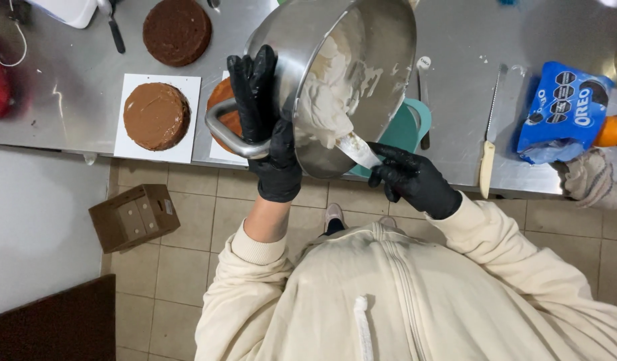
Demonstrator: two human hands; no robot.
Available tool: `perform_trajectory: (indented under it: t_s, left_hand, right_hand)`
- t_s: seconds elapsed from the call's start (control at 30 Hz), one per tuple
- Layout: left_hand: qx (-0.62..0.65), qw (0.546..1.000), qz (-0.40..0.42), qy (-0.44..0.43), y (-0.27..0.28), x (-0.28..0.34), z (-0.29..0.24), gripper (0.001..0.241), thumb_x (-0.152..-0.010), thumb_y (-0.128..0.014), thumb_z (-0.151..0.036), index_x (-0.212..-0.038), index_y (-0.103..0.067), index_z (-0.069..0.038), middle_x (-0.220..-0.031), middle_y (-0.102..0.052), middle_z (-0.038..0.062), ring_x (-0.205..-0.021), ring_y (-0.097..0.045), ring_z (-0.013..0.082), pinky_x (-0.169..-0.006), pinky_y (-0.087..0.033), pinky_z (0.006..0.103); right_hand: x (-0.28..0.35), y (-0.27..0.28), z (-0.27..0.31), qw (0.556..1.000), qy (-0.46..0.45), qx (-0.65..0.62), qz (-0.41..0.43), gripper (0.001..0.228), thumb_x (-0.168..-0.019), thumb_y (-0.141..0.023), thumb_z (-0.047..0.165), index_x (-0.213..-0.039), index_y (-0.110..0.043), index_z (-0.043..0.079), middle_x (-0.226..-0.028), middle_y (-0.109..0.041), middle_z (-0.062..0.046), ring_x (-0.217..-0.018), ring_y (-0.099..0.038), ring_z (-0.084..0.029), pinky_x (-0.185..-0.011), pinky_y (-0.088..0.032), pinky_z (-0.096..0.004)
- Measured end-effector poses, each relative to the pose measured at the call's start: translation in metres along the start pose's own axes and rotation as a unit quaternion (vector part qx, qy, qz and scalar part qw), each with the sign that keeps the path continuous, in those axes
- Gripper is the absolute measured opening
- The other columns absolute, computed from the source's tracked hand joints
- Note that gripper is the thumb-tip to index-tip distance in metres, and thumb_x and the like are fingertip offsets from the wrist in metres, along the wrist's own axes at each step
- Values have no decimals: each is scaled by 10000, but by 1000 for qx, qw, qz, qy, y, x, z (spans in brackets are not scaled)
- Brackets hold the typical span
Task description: Scraping the white cream filling out of chocolate sandwich cookies into a bowl using a knife.
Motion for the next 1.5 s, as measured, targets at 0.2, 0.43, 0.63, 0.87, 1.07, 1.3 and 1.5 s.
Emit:
perform_trajectory:
  t_s: [0.2, 0.43, 0.63, 0.87, 1.07, 1.3, 1.5]
  left_hand:
    - [-16, 999, -42, -15, 21, -12, -21, 868, -1074, -679, -422, -1683, -147, -106, -1631, -372, 154, -1542, -362, 269, -1349, -248, 425]
    - [-94, 993, -65, -42, 63, -18, -28, 898, -1053, -668, -430, -1702, -116, -146, -1700, -281, 93, -1541, -354, 260, -1342, -273, 434]
    - [-130, 987, -92, -27, 74, -13, -29, 866, -1055, -597, -494, -1673, -92, -158, -1641, -392, 117, -1547, -375, 241, -1333, -302, 409]
    - [-83, 989, -90, -86, 64, -15, -21, 677, -1051, -677, -329, -1530, -235, -146, -1662, -380, 127, -1532, -430, 292, -1292, -361, 458]
    - [15, 1000, -15, -20, 38, -5, -12, 805, -1089, -677, -218, -1694, -151, -148, -1624, -400, 103, -1526, -391, 232, -1317, -296, 379]
    - [46, 998, 40, 4, 3, 4, -21, 814, -1071, -681, -299, -1697, -180, -159, -1622, -405, 103, -1518, -403, 230, -1306, -300, 365]
    - [18, 995, 94, 17, -14, 14, -27, 747, -1106, -640, -348, -1693, -201, -202, -1649, -379, 84, -1531, -410, 206, -1265, -397, 361]
  right_hand:
    - [36, 44, -14, 999, 27, -41, -21, 562, -995, -597, 86, -1542, -471, 50, -956, -727, -121, -663, -590, -130, -585, -500, -278]
    - [71, 94, -22, 986, 61, 69, -142, 491, -1021, -591, 84, -1503, -510, 37, -1106, -723, -86, -860, -650, -118, -734, -539, -283]
    - [63, 86, -34, 894, 39, 408, -184, 429, -999, -702, 128, -1427, -661, 134, -879, -642, -118, -776, -600, -176, -717, -486, -334]
    - [89, 98, -3, 955, 18, 232, -185, 452, -1015, -650, 133, -1463, -611, 83, -991, -693, -54, -834, -615, -116, -753, -502, -288]
    - [67, 46, 71, 956, 53, 258, -127, 496, -1014, -609, 141, -1506, -542, 113, -1086, -756, -40, -831, -668, -95, -755, -552, -268]
    - [38, 48, 48, 868, 64, 470, -148, 345, -1040, -702, 229, -1377, -628, 226, -975, -759, -81, -761, -682, -148, -711, -552, -313]
    - [17, 10, 50, 916, 81, 390, -48, 663, -914, -604, 66, -1550, -501, 222, -965, -760, -58, -728, -659, -153, -694, -562, -325]
Point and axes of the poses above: each hand's wrist, its own x-axis away from the middle knuckle, its own y-axis out of the back of the hand, z = x × y, the point moved 7 cm from there along -x, towards the middle knuckle
